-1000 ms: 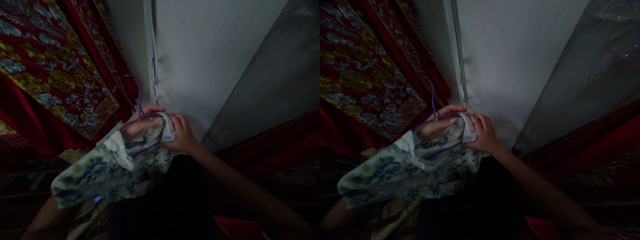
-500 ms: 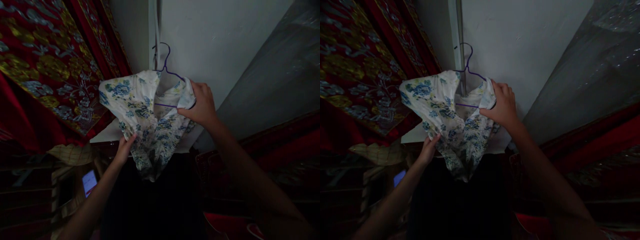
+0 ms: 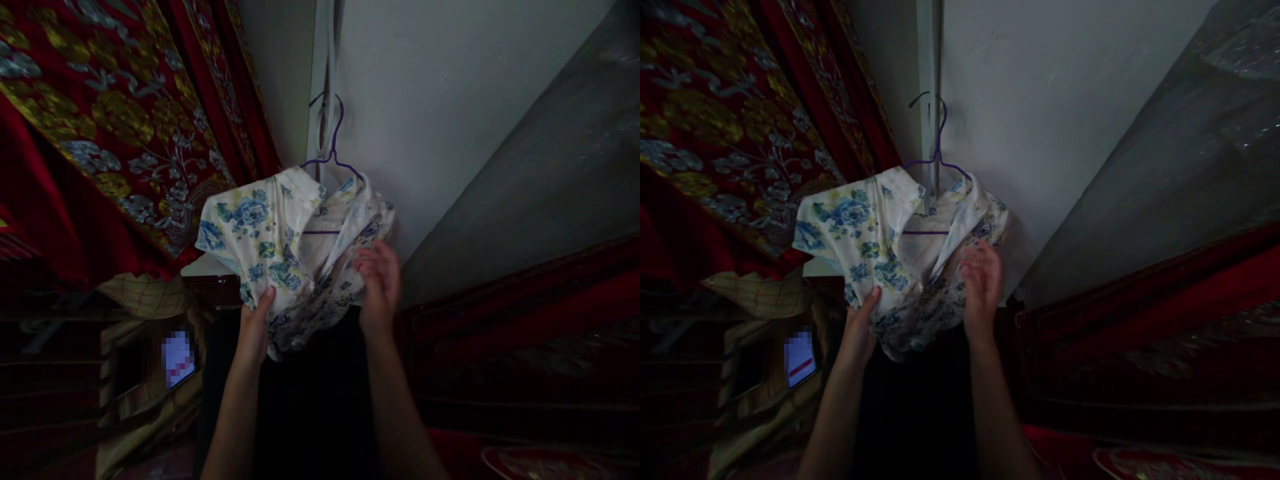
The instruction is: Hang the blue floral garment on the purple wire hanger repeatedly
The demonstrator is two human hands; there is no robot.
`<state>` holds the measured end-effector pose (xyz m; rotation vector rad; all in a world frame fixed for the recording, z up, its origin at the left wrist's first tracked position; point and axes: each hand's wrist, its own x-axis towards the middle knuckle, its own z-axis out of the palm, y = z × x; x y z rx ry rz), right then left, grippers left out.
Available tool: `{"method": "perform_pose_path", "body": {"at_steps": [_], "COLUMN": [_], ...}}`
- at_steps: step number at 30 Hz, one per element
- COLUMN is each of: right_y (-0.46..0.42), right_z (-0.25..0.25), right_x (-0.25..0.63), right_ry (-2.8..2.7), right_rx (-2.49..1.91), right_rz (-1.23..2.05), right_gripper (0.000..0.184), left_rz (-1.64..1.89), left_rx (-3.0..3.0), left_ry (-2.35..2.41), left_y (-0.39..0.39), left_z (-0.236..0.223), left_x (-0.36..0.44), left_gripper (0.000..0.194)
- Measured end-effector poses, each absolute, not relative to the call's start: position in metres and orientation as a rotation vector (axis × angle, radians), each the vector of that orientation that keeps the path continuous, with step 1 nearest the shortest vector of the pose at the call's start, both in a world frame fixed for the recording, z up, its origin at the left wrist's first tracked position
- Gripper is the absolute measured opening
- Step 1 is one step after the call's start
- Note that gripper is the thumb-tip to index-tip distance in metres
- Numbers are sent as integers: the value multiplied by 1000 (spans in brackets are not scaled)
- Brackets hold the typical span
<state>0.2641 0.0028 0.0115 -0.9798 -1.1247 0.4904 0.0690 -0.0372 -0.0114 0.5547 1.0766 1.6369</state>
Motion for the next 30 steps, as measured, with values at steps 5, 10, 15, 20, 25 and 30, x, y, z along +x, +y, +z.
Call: {"method": "perform_pose_path", "body": {"at_steps": [5, 10, 15, 20, 25, 30], "right_y": [-25, -26, -33, -41, -38, -36], "right_z": [-57, -35, -25, -25, -19, -17], "right_x": [207, 209, 217, 213, 219, 232], "right_ry": [-946, -1176, -1177, -1196, -1123, -1013], "right_rx": [-1019, -959, -1006, -1009, -1023, -1070], "right_rz": [1307, 1315, 1257, 1292, 1358, 1468], "right_gripper": [57, 41, 31, 29, 41, 36], "left_rz": [1524, 1450, 1358, 1301, 1579, 2043], "left_rx": [505, 448, 410, 444, 623, 1056], "left_ry": [999, 962, 912, 901, 1163, 1625], "left_y": [-45, -54, -60, -62, -48, -42], "left_z": [-11, -6, -5, -3, -19, -45], "left_x": [74, 77, 84, 83, 57, 26], "left_gripper": [66, 65, 59, 53, 47, 48]}}
